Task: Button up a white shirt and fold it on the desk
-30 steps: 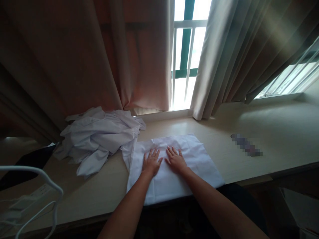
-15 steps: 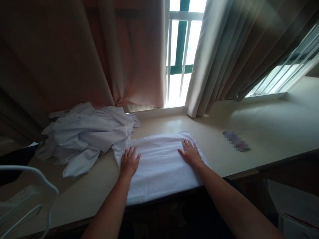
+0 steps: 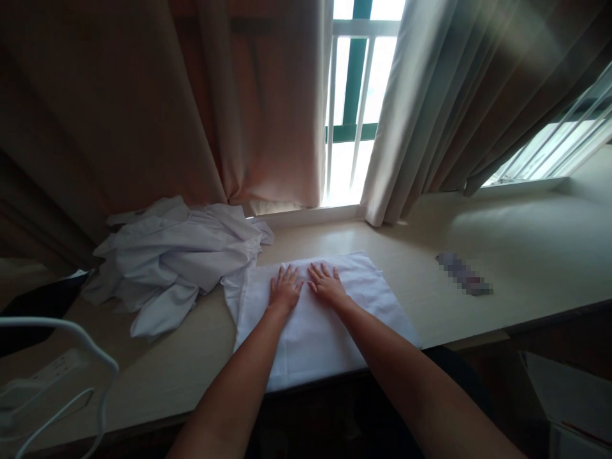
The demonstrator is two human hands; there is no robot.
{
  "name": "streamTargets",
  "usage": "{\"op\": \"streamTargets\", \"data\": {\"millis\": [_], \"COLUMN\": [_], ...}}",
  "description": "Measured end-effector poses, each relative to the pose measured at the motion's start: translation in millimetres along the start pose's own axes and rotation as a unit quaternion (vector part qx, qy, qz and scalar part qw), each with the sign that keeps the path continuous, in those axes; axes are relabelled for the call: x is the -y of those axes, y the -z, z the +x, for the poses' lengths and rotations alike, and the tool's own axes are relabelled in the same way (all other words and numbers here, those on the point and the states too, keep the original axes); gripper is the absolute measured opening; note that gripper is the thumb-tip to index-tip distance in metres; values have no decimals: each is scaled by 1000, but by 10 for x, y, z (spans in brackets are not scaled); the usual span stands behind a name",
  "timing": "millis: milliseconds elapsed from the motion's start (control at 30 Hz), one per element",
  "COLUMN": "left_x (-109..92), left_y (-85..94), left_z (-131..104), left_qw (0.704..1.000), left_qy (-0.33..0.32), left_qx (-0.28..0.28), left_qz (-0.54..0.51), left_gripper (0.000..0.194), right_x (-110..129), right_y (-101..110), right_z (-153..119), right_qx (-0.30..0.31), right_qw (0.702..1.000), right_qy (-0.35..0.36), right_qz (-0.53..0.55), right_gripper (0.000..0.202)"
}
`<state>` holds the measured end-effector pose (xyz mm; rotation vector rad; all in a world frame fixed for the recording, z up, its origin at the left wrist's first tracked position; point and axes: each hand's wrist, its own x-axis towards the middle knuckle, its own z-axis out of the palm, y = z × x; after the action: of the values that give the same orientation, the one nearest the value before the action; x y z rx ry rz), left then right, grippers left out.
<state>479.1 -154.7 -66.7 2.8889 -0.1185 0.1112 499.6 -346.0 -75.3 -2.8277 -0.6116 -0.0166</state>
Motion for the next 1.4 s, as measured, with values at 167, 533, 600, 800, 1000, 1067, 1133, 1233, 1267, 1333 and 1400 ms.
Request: {"op": "streamTargets", "data": {"millis": [167,533,600,800,1000,1067,1133,1233,1267,1333,1400], "left_x": [-46,526,725,910,812,818,850,969,1039,1234,1494], "left_y": [-185,-88,-30,32,70,78,88,155,199,317,461], "left_z": [57,63,28,-36,-69,-83,-89,-113,-140,-246,-429], "left_qw": [1000,997,996,994,991,992,994,994,994,993,992], "left_qy": [0,50,67,84,118,111,97,77,73,76,91], "left_qx": [3,-9,-11,-29,-30,-36,-52,-78,-84,-88,-88], "left_qz": [14,51,58,61,51,40,20,-9,-13,-11,-1], "left_gripper": [58,62,63,65,63,62,60,56,56,54,52], "right_x": [261,-432,-793,-1478,-1524,-1533,-1544,-1552,-1553,-1555,-1565], "right_y": [-166,-68,12,86,-23,-45,-60,-74,-78,-83,-91], "right_z": [218,150,57,-120,-75,-66,-64,-63,-62,-58,-51], "right_qx": [5,9,9,10,6,1,-4,-5,-5,-5,-6], "right_qw": [1000,999,994,984,982,981,980,978,978,978,978], "right_qy": [1,-52,-105,-173,-182,-189,-195,-200,-201,-201,-201], "right_qz": [15,-3,-10,-31,-43,-45,-48,-51,-52,-53,-53], "right_gripper": [64,71,73,76,79,82,84,85,85,85,84]}}
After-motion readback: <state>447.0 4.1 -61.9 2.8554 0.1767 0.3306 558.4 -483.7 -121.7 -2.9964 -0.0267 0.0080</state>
